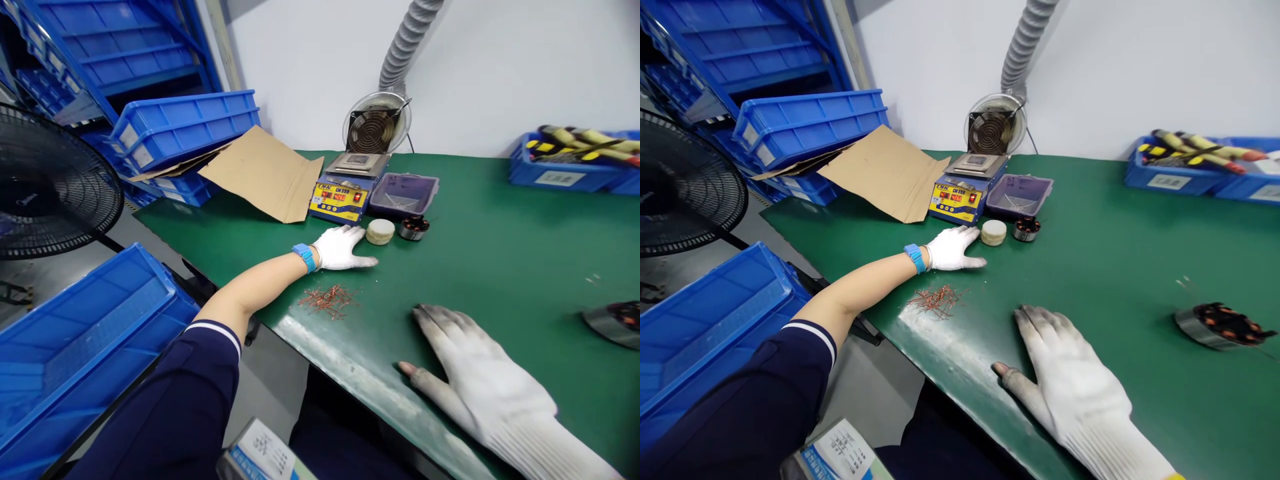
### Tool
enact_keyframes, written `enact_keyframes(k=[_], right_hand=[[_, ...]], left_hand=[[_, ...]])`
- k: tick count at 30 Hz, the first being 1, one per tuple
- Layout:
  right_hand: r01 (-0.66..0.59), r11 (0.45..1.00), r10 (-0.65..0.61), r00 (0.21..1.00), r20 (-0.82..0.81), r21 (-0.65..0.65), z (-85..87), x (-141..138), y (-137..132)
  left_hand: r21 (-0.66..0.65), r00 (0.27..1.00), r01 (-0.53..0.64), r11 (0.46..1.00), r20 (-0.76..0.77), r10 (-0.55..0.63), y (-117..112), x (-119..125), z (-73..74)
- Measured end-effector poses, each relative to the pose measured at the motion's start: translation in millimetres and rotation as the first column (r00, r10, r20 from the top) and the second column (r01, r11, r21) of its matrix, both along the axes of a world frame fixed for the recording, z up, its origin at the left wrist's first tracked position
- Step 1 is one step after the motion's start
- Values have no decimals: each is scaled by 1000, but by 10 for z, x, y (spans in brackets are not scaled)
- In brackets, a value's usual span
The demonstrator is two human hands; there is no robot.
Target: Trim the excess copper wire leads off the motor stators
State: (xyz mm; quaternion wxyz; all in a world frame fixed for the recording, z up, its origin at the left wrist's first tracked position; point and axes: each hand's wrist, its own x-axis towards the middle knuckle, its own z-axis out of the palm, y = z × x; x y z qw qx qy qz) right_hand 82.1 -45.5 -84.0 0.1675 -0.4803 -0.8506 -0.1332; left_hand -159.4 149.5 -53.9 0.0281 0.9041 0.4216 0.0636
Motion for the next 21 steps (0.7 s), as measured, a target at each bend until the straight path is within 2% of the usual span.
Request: enact_keyframes(k=[4, 6, 10, 15, 19, 21], right_hand=[[-44, 994, 42, 999, 25, 101, 13, -9, 5], [-43, 994, 41, 999, 21, 104, 0, 0, 7], [-19, 999, 19, 1000, 3, 33, -21, 23, 19], [-30, 999, 31, 1000, -5, 39, 10, -5, 32], [-9, 1000, 8, 999, -52, -8, 6, -27, -29], [16, 994, -27, 994, -105, -110, 58, -10, -43]], left_hand=[[-25, 999, 24, 999, -48, -25, -36, 16, 25], [-47, 998, 17, 999, -60, -20, -57, 24, 46], [-69, 997, 52, 996, -56, -55, -113, 62, 62], [-76, 991, 120, 990, -55, -124, -263, 161, 66], [-175, 975, 212, 962, -29, -220, -358, 224, 187], [-228, 976, 217, 949, 51, -210, -365, 220, 271]])
